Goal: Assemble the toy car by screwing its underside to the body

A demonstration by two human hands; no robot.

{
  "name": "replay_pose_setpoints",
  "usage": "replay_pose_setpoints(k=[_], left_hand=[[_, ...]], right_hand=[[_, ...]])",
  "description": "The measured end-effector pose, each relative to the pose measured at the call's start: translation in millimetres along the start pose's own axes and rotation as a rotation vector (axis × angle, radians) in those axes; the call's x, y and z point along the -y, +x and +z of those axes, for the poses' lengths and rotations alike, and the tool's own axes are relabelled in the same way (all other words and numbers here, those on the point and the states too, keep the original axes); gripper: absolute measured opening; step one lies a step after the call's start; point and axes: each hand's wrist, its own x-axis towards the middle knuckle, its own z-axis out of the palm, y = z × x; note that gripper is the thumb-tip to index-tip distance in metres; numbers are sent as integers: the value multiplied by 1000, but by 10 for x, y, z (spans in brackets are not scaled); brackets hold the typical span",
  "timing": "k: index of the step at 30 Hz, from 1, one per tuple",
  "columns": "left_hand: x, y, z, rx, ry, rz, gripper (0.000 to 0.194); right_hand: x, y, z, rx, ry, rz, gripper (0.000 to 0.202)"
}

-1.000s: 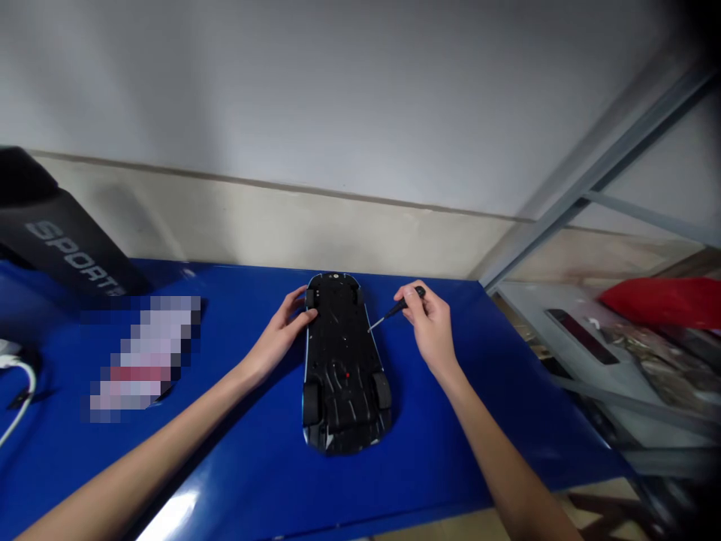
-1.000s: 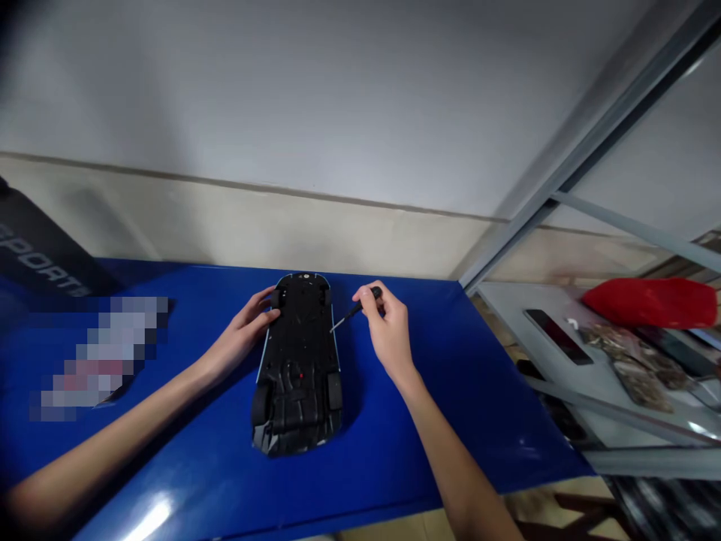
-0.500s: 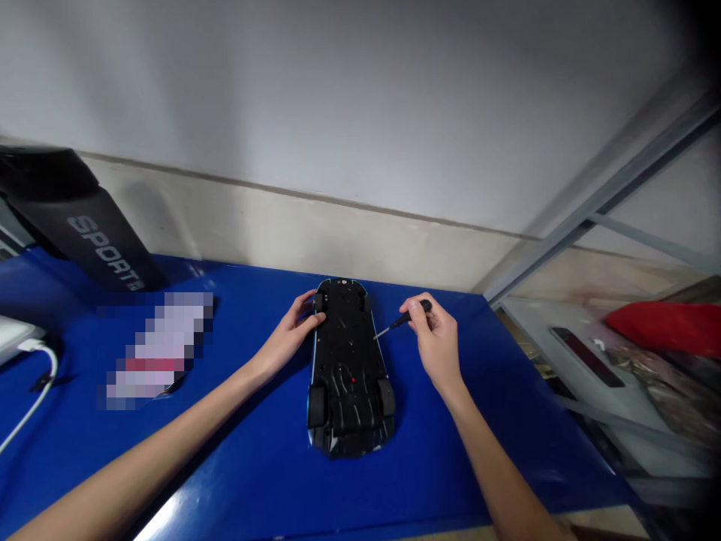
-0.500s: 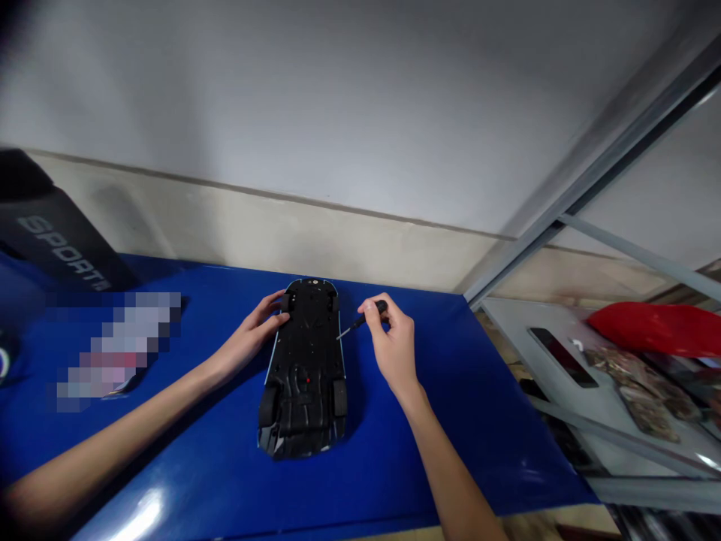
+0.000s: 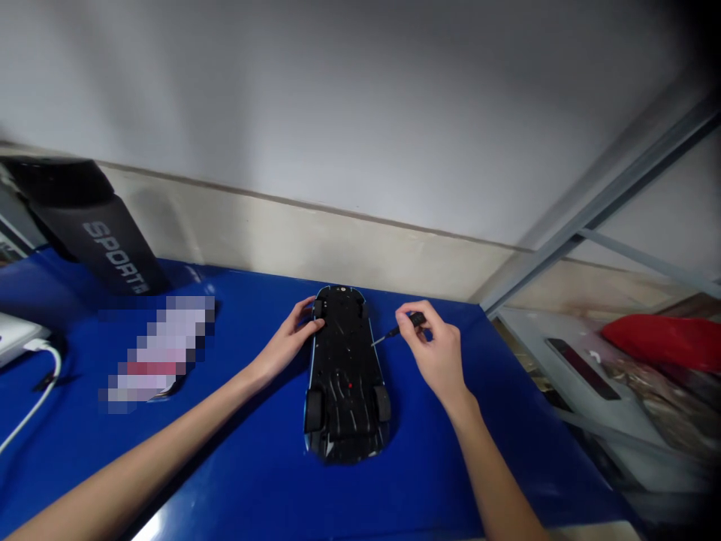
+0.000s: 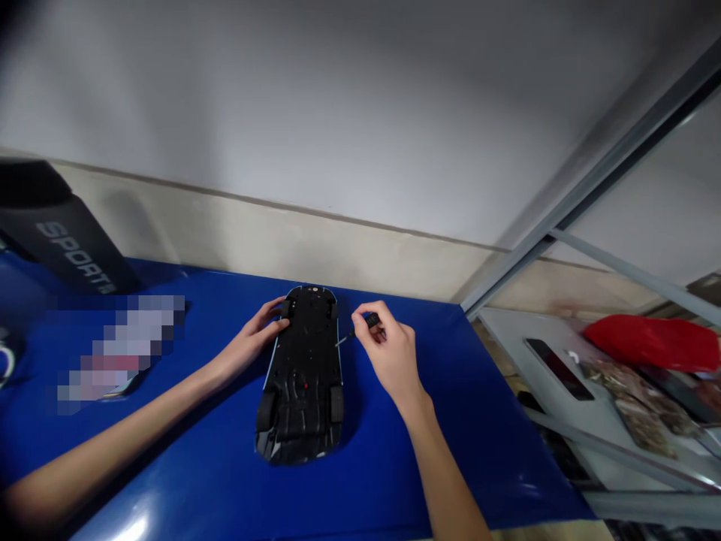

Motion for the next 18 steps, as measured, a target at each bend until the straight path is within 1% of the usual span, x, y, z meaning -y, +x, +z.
replay_pose_setpoints(k=[4, 7, 10, 13, 18], left_hand=[[-23, -10, 5, 3, 12, 6, 52], [-29, -14, 7, 3, 14, -1, 53], [-17, -11, 7, 7, -6, 10, 52], [2, -7, 6, 4, -13, 11, 52], [26, -5, 2, -1, -12, 22, 52]], right_hand=[[20, -4, -9, 18, -4, -55, 23], [37, 1, 5, -6, 1, -112, 21], [27, 1, 34, -57, -26, -102, 16], [-6, -8, 50, -70, -46, -77, 16], [-27, -11, 33, -42, -30, -152, 28]])
